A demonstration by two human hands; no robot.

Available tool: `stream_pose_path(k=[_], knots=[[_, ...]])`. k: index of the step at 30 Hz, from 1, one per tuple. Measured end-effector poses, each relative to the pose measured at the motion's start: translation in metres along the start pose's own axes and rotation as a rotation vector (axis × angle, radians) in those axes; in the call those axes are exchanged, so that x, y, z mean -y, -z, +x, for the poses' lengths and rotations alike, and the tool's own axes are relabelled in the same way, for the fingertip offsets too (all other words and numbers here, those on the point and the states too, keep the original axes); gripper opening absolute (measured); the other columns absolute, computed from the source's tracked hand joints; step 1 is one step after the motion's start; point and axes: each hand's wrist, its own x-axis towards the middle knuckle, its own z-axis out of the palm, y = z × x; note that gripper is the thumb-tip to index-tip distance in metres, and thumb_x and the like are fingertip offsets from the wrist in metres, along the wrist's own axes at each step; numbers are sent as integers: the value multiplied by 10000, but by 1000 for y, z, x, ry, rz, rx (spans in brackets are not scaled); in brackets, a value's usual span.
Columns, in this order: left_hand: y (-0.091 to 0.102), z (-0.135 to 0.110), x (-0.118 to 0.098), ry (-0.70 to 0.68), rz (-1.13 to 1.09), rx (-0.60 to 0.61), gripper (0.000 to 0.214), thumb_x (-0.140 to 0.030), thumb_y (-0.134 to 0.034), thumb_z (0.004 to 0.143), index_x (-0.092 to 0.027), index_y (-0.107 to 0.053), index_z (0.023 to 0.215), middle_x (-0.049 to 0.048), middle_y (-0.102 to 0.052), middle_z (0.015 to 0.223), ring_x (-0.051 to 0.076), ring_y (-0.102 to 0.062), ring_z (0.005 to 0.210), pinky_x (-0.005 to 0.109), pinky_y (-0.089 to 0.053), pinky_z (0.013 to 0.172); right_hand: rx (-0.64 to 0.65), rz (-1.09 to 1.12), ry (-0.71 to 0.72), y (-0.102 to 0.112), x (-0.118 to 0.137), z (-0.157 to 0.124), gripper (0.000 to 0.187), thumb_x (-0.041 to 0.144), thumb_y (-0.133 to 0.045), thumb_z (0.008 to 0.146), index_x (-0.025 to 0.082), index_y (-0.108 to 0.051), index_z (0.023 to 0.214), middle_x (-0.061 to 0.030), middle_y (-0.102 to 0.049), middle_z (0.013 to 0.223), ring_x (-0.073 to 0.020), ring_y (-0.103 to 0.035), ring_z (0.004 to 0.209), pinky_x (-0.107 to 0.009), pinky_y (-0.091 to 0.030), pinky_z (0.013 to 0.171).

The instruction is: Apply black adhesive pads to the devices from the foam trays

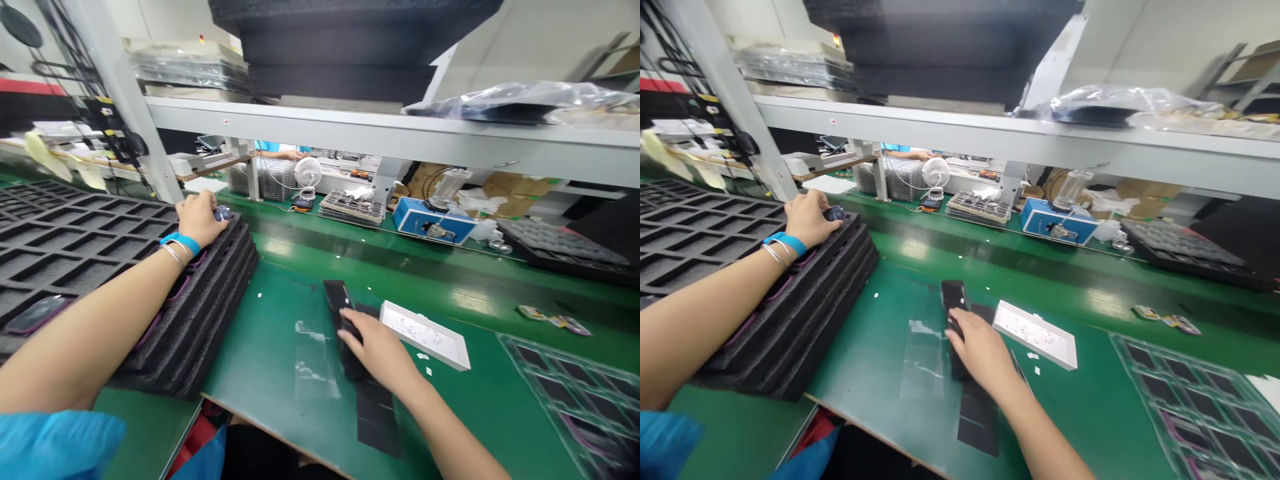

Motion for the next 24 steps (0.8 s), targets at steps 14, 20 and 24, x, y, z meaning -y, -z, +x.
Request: stream_pose_path(k=[14,20,24], knots=[[0,1,-2,-55,24,-75,452,-351,-550,730,-121,-486,1114,37,-547,1054,206,-375,1032,402,-183,913,327,-29,-86,-25,2,-35,601,491,-499,844,275,-381,1393,11,-132,1532,-249,-137,1401,-427,-238,1123],[3,0,-4,-53,28,-85,521,-421,-476,707,-130,-491,1140,22,-562,1123,202,-361,1102,406,-156,948,209,45,-184,-24,-5,-38,613,355,-596,780,263,-418,1360,-13,-76,1541,-268,-93,1404,-447,-254,1110],[6,1,-5,-66,-14,-69,566,-469,-467,702,-114,-473,1143,-7,-561,1166,195,-332,1191,398,-120,976,93,156,-197,-31,-11,-41,579,182,-640,695,240,-517,1257,-82,-248,1468,-298,-336,1291,-477,-355,1053]])
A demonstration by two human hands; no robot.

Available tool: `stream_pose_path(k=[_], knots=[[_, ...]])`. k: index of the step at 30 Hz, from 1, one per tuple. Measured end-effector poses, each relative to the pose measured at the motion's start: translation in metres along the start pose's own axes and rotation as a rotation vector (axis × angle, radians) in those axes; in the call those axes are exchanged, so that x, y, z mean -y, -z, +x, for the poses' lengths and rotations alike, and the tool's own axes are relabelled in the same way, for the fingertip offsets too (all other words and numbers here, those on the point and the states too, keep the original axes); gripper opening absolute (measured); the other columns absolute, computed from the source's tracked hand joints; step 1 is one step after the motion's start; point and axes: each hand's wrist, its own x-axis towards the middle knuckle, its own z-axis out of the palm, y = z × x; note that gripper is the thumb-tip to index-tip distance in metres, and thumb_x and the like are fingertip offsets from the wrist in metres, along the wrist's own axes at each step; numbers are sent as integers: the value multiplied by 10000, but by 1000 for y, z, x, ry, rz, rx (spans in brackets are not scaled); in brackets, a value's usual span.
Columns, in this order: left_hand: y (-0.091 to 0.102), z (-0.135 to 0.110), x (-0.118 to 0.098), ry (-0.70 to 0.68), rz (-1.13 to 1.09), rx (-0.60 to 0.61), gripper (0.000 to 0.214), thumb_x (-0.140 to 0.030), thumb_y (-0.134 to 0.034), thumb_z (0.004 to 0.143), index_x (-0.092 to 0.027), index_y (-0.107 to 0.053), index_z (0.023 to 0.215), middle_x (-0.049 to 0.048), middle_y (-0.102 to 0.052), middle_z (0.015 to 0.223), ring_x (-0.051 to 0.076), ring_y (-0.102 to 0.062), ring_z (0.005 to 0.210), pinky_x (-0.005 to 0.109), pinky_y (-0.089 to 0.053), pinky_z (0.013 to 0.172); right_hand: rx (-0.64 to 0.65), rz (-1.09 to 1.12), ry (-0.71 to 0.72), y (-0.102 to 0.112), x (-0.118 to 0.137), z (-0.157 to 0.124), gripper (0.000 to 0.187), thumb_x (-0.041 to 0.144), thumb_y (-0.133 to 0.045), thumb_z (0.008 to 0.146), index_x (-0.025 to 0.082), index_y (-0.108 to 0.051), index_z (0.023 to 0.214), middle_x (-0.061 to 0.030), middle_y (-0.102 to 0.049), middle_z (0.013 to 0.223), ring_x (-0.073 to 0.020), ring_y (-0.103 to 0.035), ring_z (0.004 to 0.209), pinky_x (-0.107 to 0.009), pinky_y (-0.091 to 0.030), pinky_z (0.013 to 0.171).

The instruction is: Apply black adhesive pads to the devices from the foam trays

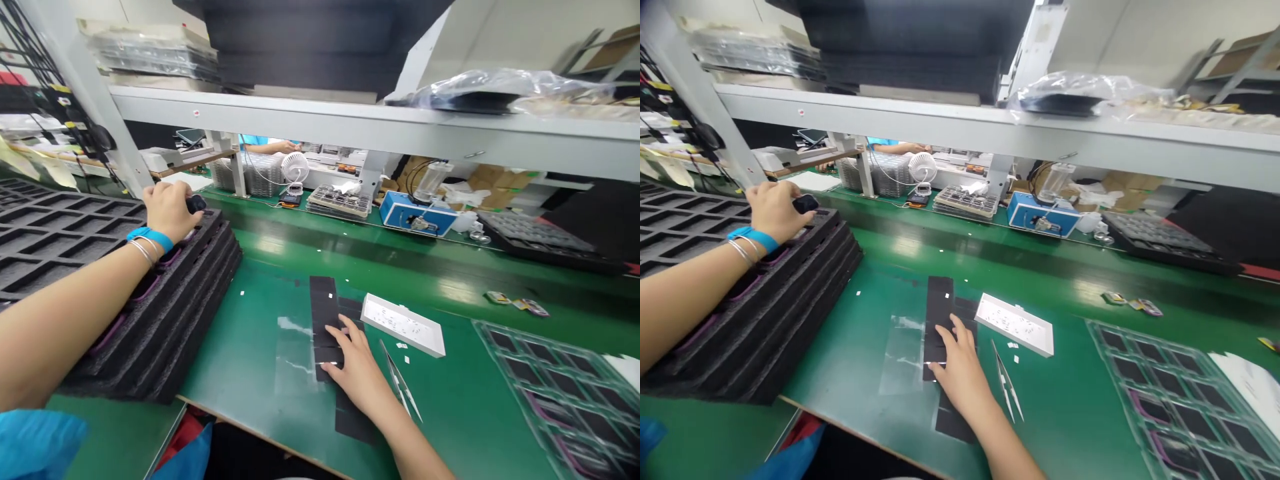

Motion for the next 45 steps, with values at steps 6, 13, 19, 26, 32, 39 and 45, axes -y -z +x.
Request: stream_pose_path(k=[6,13,19,26,32,39,45], knots=[[-6,12,-5,116,80,26,571,-408,-589,713,-62,-427,1138,93,-585,1131,287,-395,1158,521,-201,979,-169,408,-60,3,-9,6,558,142,-593,666,281,-532,1203,-63,-205,1447,-226,-506,1122,-362,-555,811],[-9,17,-3,468,134,328,772,-608,-598,719,-32,-364,1179,174,-502,1259,328,-440,1165,592,-296,928,-87,990,-263,8,-19,21,700,188,-723,541,220,-498,1203,-127,-469,1323,-251,-535,1122,-348,-518,815],[21,35,-36,258,338,573,771,-560,-506,828,-10,-334,1340,206,-454,1332,359,-435,1209,508,-359,941,-3,1229,-411,8,-22,25,602,116,-742,566,222,-537,1122,-50,-662,986,-134,-642,771,-302,-507,780],[85,-146,-126,-234,-254,556,337,-613,-422,770,-445,-679,910,-107,-696,870,232,-658,862,372,-535,786,49,1385,-452,12,-17,23,476,73,-699,594,218,-595,1036,17,-606,796,-113,-610,688,-250,-510,610],[3,-256,-170,-347,-361,800,379,-261,-481,814,-288,-614,1168,17,-586,1253,226,-502,1205,394,-417,1039,144,1411,-435,18,-12,22,294,103,-709,596,197,-589,847,30,-632,732,-112,-603,634,-273,-496,619],[-35,-265,-183,-355,-417,701,288,-246,-481,843,-199,-618,1093,99,-505,1340,248,-401,1289,434,-376,1062,41,1525,-299,11,-16,-4,252,188,-693,638,186,-588,867,-14,-681,815,-148,-645,746,-287,-497,715],[-36,-259,-179,-469,-376,756,438,-166,-498,813,-266,-536,1237,68,-432,1406,282,-322,1332,498,-344,1060,-44,1514,-248,7,-21,-14,226,104,-608,541,194,-611,748,13,-690,756,-160,-628,738,-321,-493,759]])
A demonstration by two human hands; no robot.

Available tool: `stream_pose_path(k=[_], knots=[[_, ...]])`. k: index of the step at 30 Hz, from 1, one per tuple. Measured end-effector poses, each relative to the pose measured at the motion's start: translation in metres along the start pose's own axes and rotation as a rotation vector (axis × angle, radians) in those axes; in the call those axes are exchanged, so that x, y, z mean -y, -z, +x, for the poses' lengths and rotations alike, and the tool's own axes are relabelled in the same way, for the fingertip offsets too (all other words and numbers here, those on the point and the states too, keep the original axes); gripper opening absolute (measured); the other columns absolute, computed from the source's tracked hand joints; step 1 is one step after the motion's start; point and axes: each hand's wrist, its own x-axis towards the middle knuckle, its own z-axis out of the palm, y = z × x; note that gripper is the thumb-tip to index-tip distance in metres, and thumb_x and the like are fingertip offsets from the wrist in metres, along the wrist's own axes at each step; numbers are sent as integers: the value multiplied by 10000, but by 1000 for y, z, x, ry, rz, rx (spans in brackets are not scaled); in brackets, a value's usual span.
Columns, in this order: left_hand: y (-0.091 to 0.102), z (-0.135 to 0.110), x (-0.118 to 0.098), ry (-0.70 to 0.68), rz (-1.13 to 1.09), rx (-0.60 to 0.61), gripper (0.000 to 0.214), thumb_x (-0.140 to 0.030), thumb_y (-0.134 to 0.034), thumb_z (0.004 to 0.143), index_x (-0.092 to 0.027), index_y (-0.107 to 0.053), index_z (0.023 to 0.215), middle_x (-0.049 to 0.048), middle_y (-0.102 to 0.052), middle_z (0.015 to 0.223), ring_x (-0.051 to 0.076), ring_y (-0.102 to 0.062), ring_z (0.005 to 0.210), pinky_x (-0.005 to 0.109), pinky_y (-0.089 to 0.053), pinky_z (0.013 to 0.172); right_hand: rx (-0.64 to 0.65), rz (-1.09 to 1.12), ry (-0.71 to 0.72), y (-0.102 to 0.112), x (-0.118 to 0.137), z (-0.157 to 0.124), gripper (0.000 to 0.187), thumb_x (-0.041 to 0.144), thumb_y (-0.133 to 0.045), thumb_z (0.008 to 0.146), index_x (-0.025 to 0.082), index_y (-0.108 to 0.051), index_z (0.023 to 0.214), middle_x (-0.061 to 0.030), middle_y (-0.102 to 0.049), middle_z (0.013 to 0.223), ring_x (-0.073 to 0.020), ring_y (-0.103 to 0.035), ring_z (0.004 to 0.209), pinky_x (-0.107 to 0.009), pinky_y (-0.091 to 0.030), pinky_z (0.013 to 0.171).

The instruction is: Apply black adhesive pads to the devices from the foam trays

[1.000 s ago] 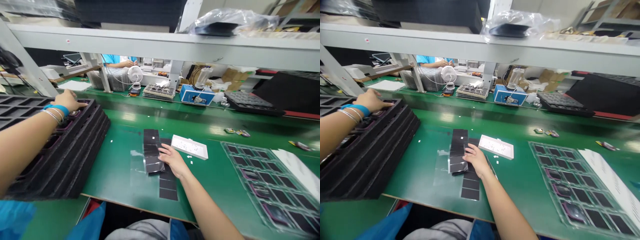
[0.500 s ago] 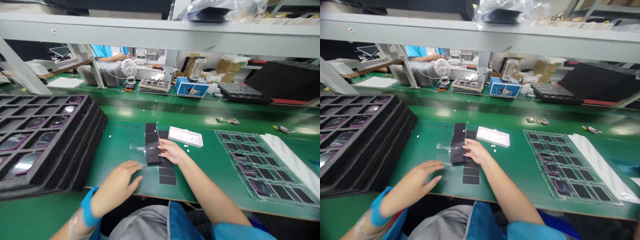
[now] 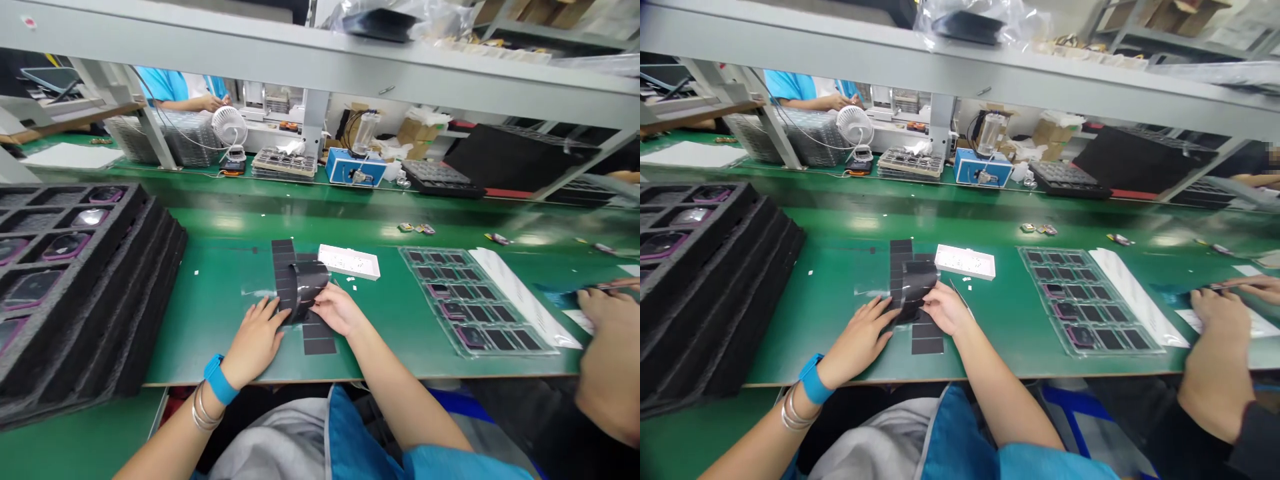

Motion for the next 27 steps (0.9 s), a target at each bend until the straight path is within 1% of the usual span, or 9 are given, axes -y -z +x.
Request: stream_pose_path(k=[4,8,13,16,19,21,23,25,27], knots=[[2,4,-6,-195,21,141,548,-146,-442,820,-306,-428,1344,27,-292,1489,281,-170,1388,537,-253,1090,39,-35,12,-2,-1,-2,191,95,-611,545,184,-646,710,15,-688,722,-138,-615,714,-283,-475,740],[2,7,-10,-198,37,234,436,-264,-440,865,-223,-502,1295,74,-438,1401,307,-211,1373,563,-218,1094,70,-118,9,-2,1,-12,176,139,-673,577,171,-697,748,-8,-703,751,-148,-628,746,-290,-467,784],[2,7,-10,-188,5,191,365,-279,-455,862,-270,-574,1207,49,-512,1337,288,-294,1341,572,-160,1108,230,-426,48,0,4,-37,278,270,-760,643,186,-716,905,-26,-712,883,-183,-640,849,-343,-464,860],[4,5,-12,-192,-21,187,398,-263,-479,842,-336,-546,1228,10,-478,1371,282,-291,1342,586,-123,1109,271,-596,104,1,2,-55,231,327,-740,687,191,-727,874,-30,-714,893,-195,-643,848,-335,-484,823],[4,5,-13,-191,-7,212,396,-286,-491,839,-322,-548,1229,11,-413,1422,308,-195,1378,620,-136,1089,303,-623,130,7,4,-74,227,382,-725,701,190,-742,820,-48,-722,850,-215,-656,827,-343,-498,799],[1,4,-12,-197,12,198,438,-285,-460,858,-310,-488,1294,13,-325,1473,312,-142,1391,634,-148,1075,282,-570,147,13,10,-85,259,418,-730,692,193,-744,819,-62,-724,832,-229,-666,812,-365,-508,791],[-4,4,-11,-206,32,173,499,-266,-420,879,-313,-381,1374,12,-256,1501,306,-127,1394,637,-145,1070,172,-469,222,18,23,-90,276,423,-735,693,206,-732,864,-62,-722,855,-229,-669,814,-382,-517,796],[-6,4,-9,-223,44,163,552,-244,-402,887,-312,-282,1421,7,-239,1507,293,-117,1397,628,-136,1075,67,-383,318,18,41,-86,317,366,-748,698,234,-693,981,-49,-711,936,-212,-665,848,-378,-520,814],[-2,3,-9,-246,44,153,587,-243,-414,887,-301,-225,1440,-1,-237,1508,273,-87,1404,602,-120,1092,75,-389,345,9,63,-74,448,281,-747,712,264,-612,1138,-40,-684,1038,-194,-649,909,-360,-517,838]])
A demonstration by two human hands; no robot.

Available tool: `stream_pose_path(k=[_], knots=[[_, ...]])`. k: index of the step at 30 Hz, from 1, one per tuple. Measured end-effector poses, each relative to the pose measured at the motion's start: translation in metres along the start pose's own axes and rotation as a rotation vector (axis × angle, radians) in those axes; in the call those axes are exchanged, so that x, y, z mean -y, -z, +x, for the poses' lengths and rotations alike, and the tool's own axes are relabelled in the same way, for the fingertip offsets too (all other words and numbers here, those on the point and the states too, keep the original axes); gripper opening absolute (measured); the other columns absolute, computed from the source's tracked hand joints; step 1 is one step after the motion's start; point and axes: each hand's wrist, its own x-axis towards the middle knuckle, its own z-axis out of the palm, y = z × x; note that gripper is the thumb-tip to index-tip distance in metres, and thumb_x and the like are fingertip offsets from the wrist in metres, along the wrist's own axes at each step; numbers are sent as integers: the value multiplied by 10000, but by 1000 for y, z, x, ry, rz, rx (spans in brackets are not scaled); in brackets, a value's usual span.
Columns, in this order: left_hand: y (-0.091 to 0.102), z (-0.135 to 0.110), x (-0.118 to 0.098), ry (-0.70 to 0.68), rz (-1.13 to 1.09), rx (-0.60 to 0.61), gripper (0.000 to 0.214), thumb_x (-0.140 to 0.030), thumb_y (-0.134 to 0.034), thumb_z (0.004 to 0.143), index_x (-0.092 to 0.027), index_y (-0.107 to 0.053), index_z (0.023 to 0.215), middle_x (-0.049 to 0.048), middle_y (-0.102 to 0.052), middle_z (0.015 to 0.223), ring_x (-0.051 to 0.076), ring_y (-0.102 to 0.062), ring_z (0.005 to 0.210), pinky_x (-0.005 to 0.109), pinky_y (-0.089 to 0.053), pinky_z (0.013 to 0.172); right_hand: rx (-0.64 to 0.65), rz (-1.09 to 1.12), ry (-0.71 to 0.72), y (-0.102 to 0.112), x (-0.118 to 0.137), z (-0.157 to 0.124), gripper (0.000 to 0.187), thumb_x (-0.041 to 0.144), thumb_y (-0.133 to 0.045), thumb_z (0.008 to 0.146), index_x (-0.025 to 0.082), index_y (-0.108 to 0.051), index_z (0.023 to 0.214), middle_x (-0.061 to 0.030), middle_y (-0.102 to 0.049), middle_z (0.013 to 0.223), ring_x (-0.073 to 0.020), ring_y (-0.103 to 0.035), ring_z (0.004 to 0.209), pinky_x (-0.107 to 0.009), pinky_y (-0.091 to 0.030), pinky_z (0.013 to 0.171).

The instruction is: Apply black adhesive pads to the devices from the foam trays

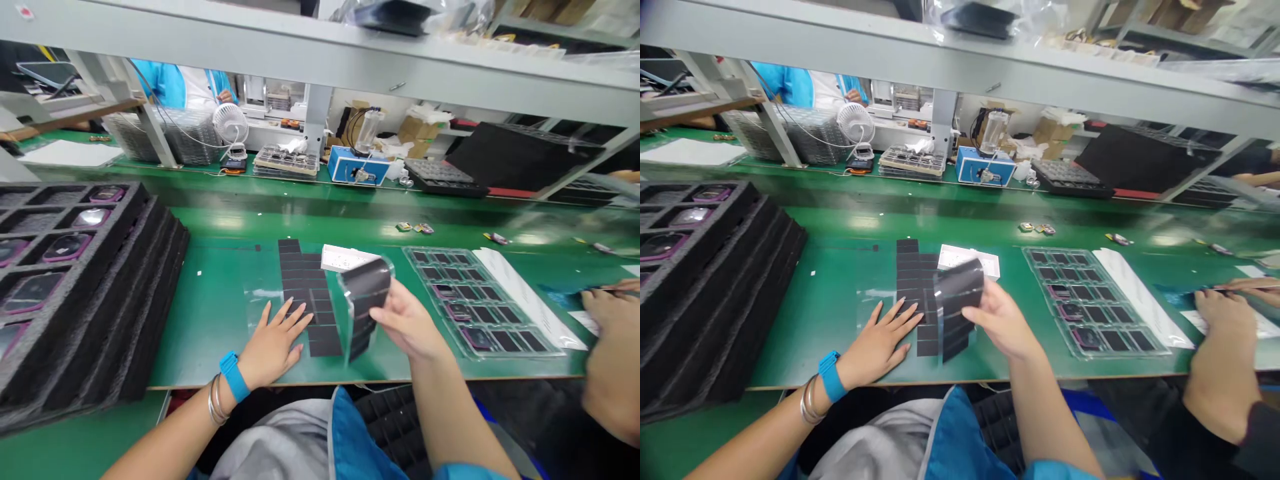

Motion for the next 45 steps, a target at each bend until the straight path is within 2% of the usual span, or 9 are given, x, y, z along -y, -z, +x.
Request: stream_pose_path(k=[6,12,17,22,28,32,36,39,45], knots=[[21,-30,0,90,-2,-124,941,-543,-589,770,-231,-45,1473,81,-49,1539,312,-3,1403,569,-115,1107,42,-7,171,-24,35,63,693,215,-755,691,325,-450,1303,-2,-635,1135,-174,-613,993,-343,-494,893],[-8,-88,8,5,105,-98,813,-431,-667,750,-242,-264,1430,71,-372,1445,305,-295,1341,539,-265,1082,2,-79,-177,-31,-38,77,764,256,-704,714,266,-334,1382,-45,-662,1084,-205,-641,946,-405,-494,883],[-3,-128,21,-184,12,-404,273,-86,-459,871,-221,-594,1066,4,-678,1040,163,-557,1111,310,-404,1011,-130,-692,-230,-26,-84,67,790,272,-628,741,224,-249,1432,-126,-498,1320,-297,-421,1263,-522,-358,1012],[46,-117,23,36,-753,-865,199,-107,-459,863,-192,-494,687,-5,-512,630,148,-559,736,360,-490,830,-83,-1066,135,-57,-50,49,602,230,-565,781,219,-411,1363,-118,-310,1450,-303,-205,1368,-541,-183,1107],[87,-53,14,-58,-1695,-890,369,-267,-685,731,-177,-362,577,-36,-377,545,121,-463,625,289,-480,719,688,-331,-173,-106,-38,43,801,395,-755,660,256,-399,1365,-94,-357,1442,-253,-305,1339,-454,-243,1095],[98,-13,26,-129,-1846,-869,387,-185,-725,657,-175,-349,562,-49,-378,532,110,-493,635,285,-478,789,816,219,-525,-113,-55,32,466,368,-778,629,140,-632,1008,-43,-668,808,-162,-660,743,-322,-516,739],[103,23,56,99,-1786,-846,130,-198,-650,718,-209,-540,785,18,-618,892,191,-560,1024,434,-386,989,319,196,-390,-103,-59,46,273,279,-720,683,138,-607,887,12,-620,658,-88,-574,484,-214,-473,496],[94,43,76,354,-1528,-862,382,-458,-488,836,-276,-501,1171,90,-488,1324,267,-417,1257,528,-306,1028,-54,-104,-270,-95,-62,79,390,204,-595,774,157,-497,1149,6,-623,732,-99,-586,541,-248,-508,558],[32,57,86,269,-170,-302,590,-508,-461,836,-283,-395,1377,63,-214,1514,322,-44,1401,604,24,1066,-21,-835,-78,-79,-76,95,725,261,-654,745,95,-337,1376,-213,-497,1294,-323,-442,1220,-511,-342,1013]])
